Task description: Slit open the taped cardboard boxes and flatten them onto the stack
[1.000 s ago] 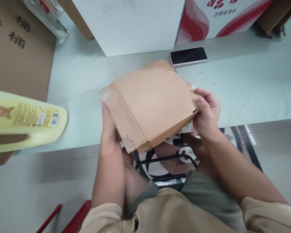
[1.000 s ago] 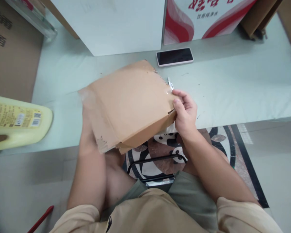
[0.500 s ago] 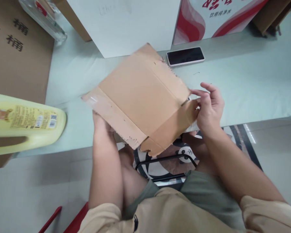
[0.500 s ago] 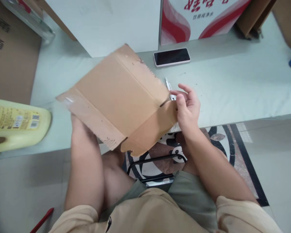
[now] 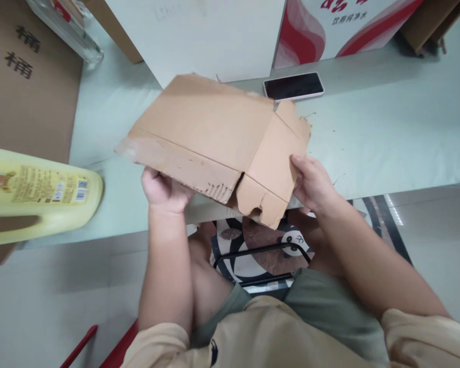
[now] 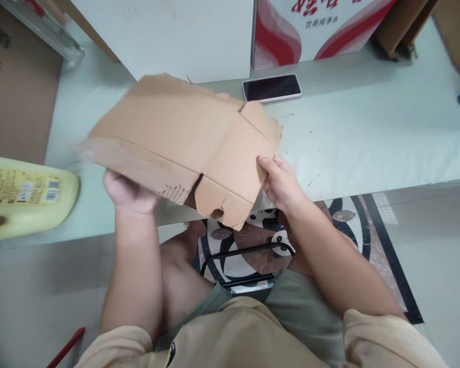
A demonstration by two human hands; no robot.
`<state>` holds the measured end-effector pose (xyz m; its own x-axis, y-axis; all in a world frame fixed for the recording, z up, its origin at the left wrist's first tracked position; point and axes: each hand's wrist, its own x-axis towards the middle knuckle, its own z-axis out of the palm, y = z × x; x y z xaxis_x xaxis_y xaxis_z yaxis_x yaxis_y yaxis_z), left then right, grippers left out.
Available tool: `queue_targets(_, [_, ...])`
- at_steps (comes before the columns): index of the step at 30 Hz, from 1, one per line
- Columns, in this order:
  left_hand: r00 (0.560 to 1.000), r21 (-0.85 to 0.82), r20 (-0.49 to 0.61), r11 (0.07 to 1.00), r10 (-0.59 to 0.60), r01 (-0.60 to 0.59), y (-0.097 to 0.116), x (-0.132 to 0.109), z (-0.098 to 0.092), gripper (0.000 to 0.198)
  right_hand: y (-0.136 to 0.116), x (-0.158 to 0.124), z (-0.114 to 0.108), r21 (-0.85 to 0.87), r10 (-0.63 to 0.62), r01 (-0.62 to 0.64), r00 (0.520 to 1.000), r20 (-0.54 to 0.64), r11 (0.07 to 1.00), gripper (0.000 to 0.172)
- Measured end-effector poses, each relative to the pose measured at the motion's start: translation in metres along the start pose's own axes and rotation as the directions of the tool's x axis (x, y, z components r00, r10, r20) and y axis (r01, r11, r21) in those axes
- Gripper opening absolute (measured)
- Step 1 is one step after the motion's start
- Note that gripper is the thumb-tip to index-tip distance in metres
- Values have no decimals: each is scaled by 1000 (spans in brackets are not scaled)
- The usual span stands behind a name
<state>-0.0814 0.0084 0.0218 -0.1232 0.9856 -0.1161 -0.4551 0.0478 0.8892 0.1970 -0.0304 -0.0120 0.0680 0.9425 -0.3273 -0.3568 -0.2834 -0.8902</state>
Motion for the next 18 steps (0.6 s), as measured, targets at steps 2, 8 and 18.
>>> queue_targets(2, [999, 2, -12, 999, -47, 47, -2, -1, 1, 40, 2, 1, 0, -2, 27, -27, 999, -35, 1000, 37])
queue_targets(8, [983, -154, 170, 984, -66, 92, 2, -7, 1, 51, 8, 6, -6, -25, -8, 5, 992, -128, 1000, 34])
queue_targets(18, [986, -173, -166, 985, -21, -8, -6, 9, -6, 22, -4, 7, -14, -203, -375, 357, 925, -56, 912, 50])
